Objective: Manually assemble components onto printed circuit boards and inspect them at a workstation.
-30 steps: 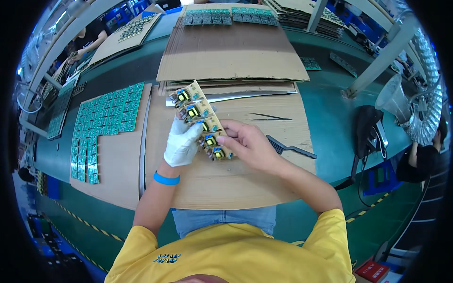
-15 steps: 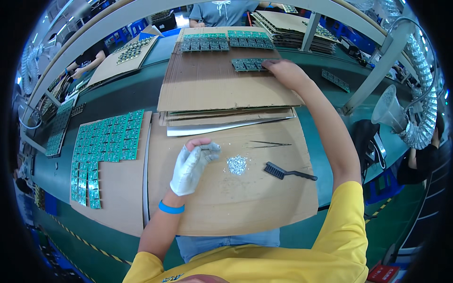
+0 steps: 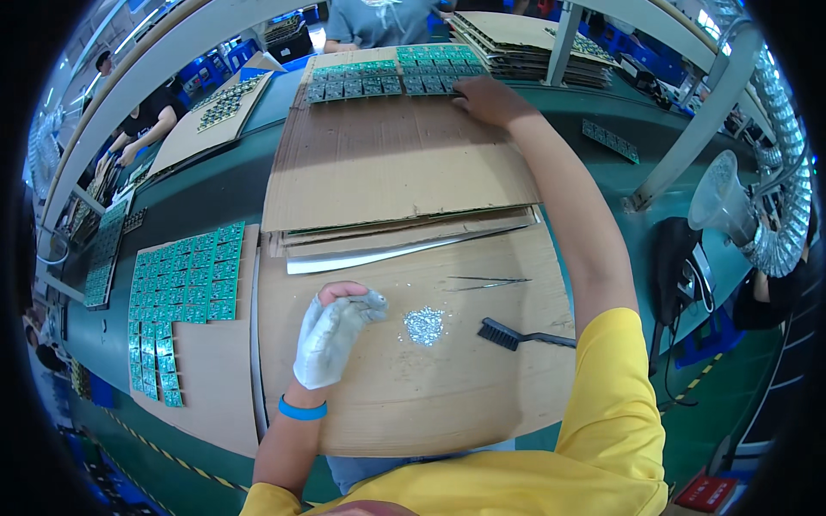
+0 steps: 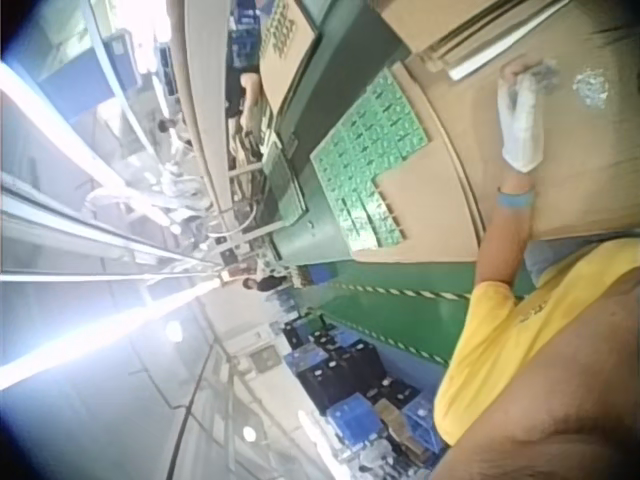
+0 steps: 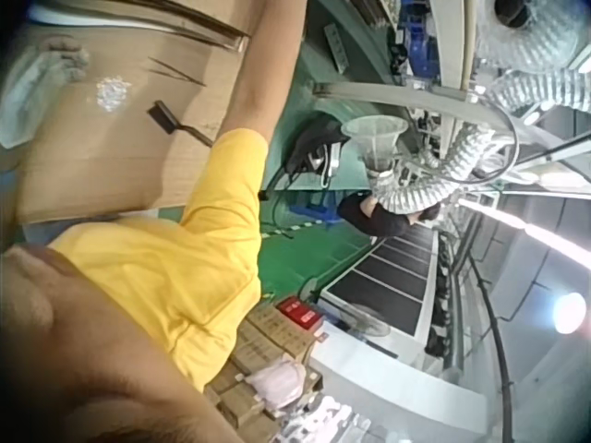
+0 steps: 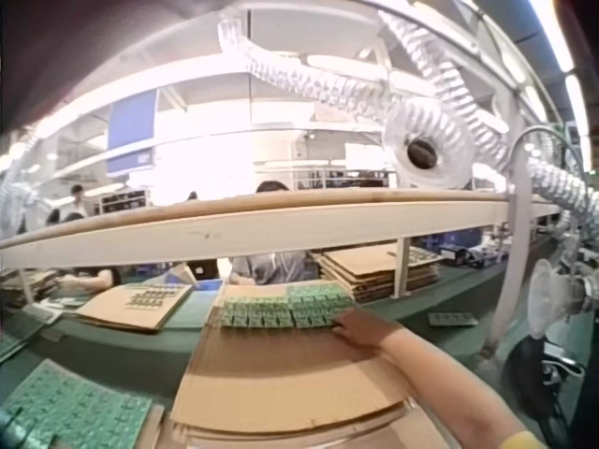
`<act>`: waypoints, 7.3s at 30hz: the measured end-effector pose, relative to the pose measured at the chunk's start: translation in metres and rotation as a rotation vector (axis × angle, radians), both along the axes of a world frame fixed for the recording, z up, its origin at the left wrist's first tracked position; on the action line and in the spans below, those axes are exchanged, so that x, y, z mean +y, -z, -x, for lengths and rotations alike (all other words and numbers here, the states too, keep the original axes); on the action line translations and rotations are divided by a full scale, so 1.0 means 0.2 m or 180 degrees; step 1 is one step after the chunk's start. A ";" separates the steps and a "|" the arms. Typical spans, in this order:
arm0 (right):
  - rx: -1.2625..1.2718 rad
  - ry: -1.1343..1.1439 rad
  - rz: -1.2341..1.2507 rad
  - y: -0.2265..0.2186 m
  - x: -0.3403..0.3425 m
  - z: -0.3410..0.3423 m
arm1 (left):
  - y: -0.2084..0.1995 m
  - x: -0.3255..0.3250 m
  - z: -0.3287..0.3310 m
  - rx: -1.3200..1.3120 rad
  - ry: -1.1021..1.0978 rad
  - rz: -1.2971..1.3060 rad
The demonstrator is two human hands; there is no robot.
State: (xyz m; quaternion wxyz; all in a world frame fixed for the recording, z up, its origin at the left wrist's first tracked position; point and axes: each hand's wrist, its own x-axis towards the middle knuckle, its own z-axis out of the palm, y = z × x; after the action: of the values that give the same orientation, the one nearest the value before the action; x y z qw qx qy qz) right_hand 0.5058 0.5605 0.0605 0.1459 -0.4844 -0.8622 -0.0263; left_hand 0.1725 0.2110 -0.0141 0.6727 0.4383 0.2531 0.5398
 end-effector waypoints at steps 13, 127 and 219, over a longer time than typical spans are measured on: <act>-0.0154 0.1732 0.0854 0.48 -0.28 -0.68 | 0.01 -0.02 -0.02 0.0063 0.0066 -0.0061; 0.4059 -0.0268 0.3129 0.35 -1.65 0.40 | -0.02 0.12 -0.08 -0.1435 0.0457 0.1061; 0.0085 0.0038 0.1324 0.30 -1.69 -0.19 | 0.17 -0.56 0.11 0.0806 -0.0783 0.0116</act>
State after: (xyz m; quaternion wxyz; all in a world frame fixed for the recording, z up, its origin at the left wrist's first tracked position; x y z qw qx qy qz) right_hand 0.5442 0.2226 0.0013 0.0540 -0.5094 -0.8442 0.1578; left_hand 0.1504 0.0996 -0.0486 0.5721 0.4562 0.3972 0.5539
